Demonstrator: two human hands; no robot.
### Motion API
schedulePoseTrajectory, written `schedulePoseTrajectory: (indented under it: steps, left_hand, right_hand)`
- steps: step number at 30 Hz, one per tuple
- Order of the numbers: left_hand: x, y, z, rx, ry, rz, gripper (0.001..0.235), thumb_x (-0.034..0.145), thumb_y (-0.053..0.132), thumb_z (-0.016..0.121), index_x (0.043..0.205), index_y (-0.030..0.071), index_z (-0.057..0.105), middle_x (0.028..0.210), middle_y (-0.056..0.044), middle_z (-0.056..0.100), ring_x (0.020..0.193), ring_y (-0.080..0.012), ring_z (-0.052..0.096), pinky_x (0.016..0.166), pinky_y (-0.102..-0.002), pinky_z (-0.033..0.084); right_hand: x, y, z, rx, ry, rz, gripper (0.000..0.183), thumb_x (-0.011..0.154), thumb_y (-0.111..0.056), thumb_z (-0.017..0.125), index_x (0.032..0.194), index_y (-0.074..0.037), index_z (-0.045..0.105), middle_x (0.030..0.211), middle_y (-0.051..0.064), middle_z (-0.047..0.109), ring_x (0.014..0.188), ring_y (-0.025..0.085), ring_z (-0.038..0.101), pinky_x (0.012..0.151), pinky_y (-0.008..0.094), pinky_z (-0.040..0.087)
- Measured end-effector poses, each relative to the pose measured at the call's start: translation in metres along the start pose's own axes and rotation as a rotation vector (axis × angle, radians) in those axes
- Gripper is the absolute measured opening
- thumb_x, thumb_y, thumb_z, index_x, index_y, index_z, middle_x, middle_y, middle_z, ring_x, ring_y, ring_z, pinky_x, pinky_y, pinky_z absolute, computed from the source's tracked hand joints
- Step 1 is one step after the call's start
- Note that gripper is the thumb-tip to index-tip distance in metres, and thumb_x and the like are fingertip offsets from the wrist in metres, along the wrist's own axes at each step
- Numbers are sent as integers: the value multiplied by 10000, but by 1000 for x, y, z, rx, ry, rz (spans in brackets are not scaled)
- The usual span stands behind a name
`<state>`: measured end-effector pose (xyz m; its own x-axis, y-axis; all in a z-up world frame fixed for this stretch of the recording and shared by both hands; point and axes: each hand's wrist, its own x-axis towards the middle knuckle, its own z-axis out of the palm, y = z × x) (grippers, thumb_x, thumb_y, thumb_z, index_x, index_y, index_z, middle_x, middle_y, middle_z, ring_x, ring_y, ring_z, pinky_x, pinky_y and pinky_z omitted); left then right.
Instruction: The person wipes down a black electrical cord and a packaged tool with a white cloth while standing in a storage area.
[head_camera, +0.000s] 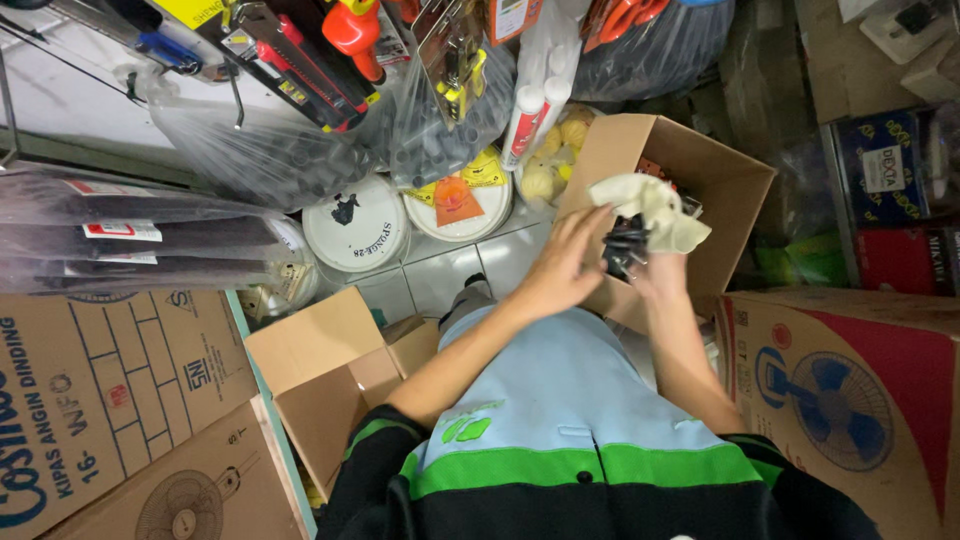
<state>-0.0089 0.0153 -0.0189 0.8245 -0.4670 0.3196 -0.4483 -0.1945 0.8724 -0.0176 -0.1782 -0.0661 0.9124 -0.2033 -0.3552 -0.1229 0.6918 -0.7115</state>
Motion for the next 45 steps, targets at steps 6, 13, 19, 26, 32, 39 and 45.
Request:
schedulePoseTrajectory:
  steps: [6, 13, 19, 26, 32, 39, 45]
  left_hand:
    - [10, 22, 4, -124, 173, -41, 582, 879, -6, 599, 1449, 45, 496, 1438, -199, 594, 1409, -372, 514, 1266, -458, 336]
    - [3, -4, 6, -125, 111, -404, 346, 929, 147, 658, 1224, -2, 554, 1041, -227, 682, 970, -400, 712, 846, -469, 558]
    - [-5, -13, 23, -128, -188, -439, 325, 936, 248, 645, 1152, 18, 565, 1007, -259, 709, 995, -447, 692, 817, -490, 541]
    - [-3, -4, 25, -286, -185, -334, 320, 969, 211, 616, 1207, 5, 556, 979, -188, 705, 869, -329, 711, 772, -433, 567]
    - [6, 17, 4, -769, -374, -618, 265, 1012, 189, 547, 1230, 42, 515, 713, -40, 544, 486, -125, 492, 469, -304, 429]
    - [-7, -9, 9, -1518, -331, -822, 145, 1057, 184, 526, 1060, 38, 524, 713, -44, 551, 492, -153, 520, 547, -311, 478]
    - [6, 5, 4, -965, -317, -657, 137, 1037, 190, 552, 1067, 60, 522, 721, -23, 575, 491, -135, 567, 475, -308, 471]
  right_hand:
    - [-23, 53, -1, -603, -243, -258, 472, 1114, -306, 521, 1501, -42, 466, 1393, 150, 599, 1277, 270, 579, 1071, 426, 484]
    - [-18, 2, -1, -407, 112, -225, 401, 1106, -298, 498, 1362, -10, 609, 1198, 97, 710, 1044, 202, 686, 916, 352, 554]
    - [-43, -29, 34, -962, -331, -609, 350, 972, -43, 681, 1302, 13, 577, 1241, 122, 606, 1114, 189, 578, 972, 334, 469]
    - [-14, -19, 19, -873, 2, -518, 147, 1069, -175, 651, 1058, -30, 625, 887, 34, 597, 827, 114, 527, 777, 264, 456]
    - [-14, -31, 17, -294, -223, -312, 226, 1067, -254, 584, 1136, -44, 631, 1073, 48, 665, 996, 119, 607, 917, 283, 490]
    - [-20, -34, 22, -731, -343, -281, 373, 952, -128, 704, 1280, -29, 560, 1119, 12, 639, 1031, 88, 594, 918, 272, 509]
    - [-16, -27, 14, -818, -78, -505, 251, 1045, -169, 649, 1232, -11, 593, 1103, 23, 685, 1011, 100, 625, 921, 264, 520]
